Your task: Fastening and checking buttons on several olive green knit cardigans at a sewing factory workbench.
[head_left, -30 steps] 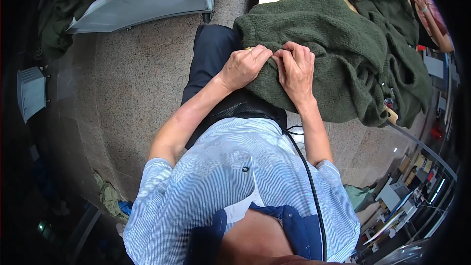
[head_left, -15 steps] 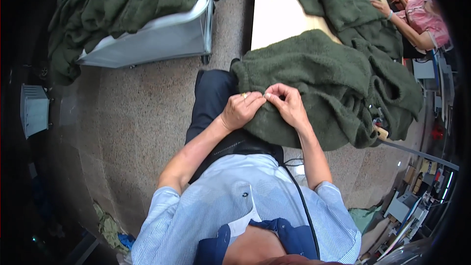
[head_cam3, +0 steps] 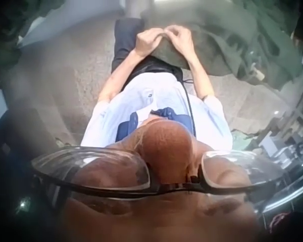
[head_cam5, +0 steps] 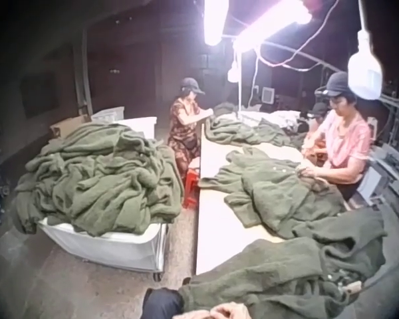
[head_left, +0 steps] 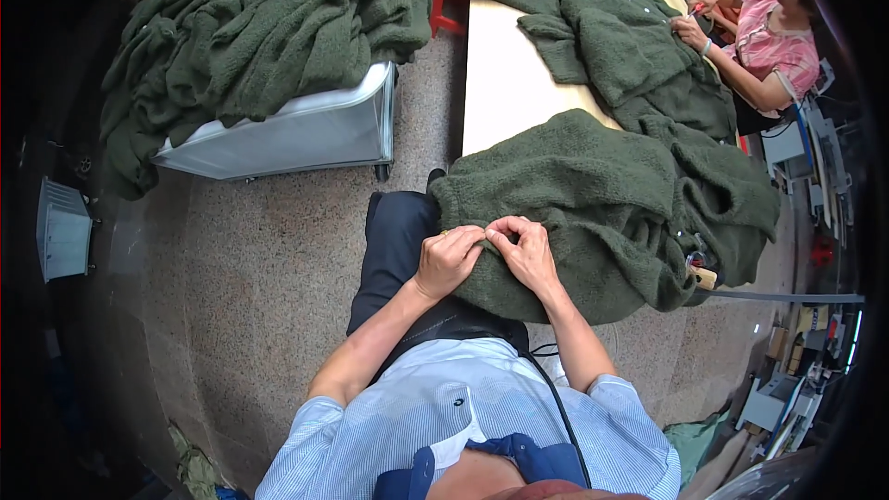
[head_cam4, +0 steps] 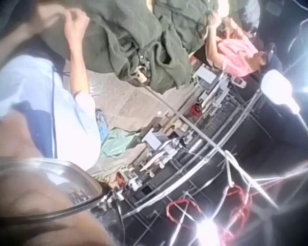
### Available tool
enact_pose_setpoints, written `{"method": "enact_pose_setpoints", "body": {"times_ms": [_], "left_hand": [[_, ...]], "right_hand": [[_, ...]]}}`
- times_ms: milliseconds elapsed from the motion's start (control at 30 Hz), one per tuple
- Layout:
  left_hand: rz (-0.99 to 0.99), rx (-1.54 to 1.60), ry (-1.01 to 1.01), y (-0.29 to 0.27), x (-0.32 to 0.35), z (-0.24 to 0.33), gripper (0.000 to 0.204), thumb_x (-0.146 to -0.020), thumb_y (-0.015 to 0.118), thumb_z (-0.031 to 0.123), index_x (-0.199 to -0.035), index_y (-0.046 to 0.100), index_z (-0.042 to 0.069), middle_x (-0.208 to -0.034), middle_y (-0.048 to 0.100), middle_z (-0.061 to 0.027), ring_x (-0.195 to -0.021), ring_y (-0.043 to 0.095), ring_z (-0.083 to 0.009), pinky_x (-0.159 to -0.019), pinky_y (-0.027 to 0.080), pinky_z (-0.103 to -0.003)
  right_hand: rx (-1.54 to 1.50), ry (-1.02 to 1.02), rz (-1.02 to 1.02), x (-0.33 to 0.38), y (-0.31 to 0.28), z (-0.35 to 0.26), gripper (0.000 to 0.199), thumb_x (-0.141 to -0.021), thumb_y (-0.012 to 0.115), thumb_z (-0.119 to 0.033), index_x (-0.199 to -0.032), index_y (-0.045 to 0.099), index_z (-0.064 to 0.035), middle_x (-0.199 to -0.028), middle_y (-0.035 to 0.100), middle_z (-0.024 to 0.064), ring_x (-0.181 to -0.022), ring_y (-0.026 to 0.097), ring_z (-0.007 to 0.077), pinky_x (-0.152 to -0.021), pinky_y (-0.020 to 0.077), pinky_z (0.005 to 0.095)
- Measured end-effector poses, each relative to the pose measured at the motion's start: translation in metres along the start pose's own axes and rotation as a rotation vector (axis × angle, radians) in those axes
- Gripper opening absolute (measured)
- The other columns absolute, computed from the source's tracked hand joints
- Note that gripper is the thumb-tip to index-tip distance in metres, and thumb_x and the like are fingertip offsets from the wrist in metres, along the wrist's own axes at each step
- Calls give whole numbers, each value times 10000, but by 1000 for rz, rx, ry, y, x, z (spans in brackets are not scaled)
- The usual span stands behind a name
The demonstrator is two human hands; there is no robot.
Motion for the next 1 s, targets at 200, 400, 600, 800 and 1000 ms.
{"method": "enact_pose_setpoints", "body": {"times_ms": [200, 400, 600, 800, 1000], "left_hand": [[-9, 92, -162, 1, -1, -4, 251, -841, 824, -52, -1085, 812, 5, -1093, 853, -158, -988, 847, -327, -847, 675, -391], [-52, 237, -345, -6, -13, -10, 176, -857, 802, -34, -1026, 847, -19, -1056, 865, -165, -982, 856, -290, -873, 667, -369], [-72, 368, -452, -1, -10, -16, 167, -874, 837, -66, -1036, 860, -37, -1087, 877, -166, -1025, 856, -255, -932, 664, -352], [-145, 430, -465, -1, -9, -20, 150, -894, 878, -48, -1043, 869, -35, -1088, 877, -151, -1029, 844, -216, -942, 661, -335], [-228, 668, -665, 3, -2, -33, 156, -958, 846, -71, -1111, 855, -42, -1108, 865, -123, -1027, 807, -144, -955, 660, -307]], "right_hand": [[29, -138, -27, 9, -6, -1, 329, -929, 907, -272, -1141, 877, -22, -1075, 861, 147, -1028, 781, 310, -1003, 545, 429], [69, -274, -49, 6, -7, 3, 427, -834, 975, -238, -1187, 872, -23, -1169, 855, 160, -1090, 776, 335, -1040, 530, 438], [12, -296, 24, 4, 1, 21, 247, -891, 897, -87, -1138, 896, -70, -1097, 869, 105, -982, 764, 275, -968, 506, 403], [-35, -239, 19, 8, 4, 28, 221, -924, 853, -32, -1142, 887, -35, -1103, 870, 110, -1012, 768, 227, -1013, 503, 387], [-94, -231, 16, 8, 3, 23, 202, -946, 830, -34, -1140, 886, -42, -1046, 854, 99, -977, 746, 199, -996, 489, 364]]}}
Point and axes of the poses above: each hand's wrist, its own x-axis away from the middle knuckle, its own y-axis out of the palm, z = x × y, the point moved 2 cm from there along -x, towards the middle knuckle
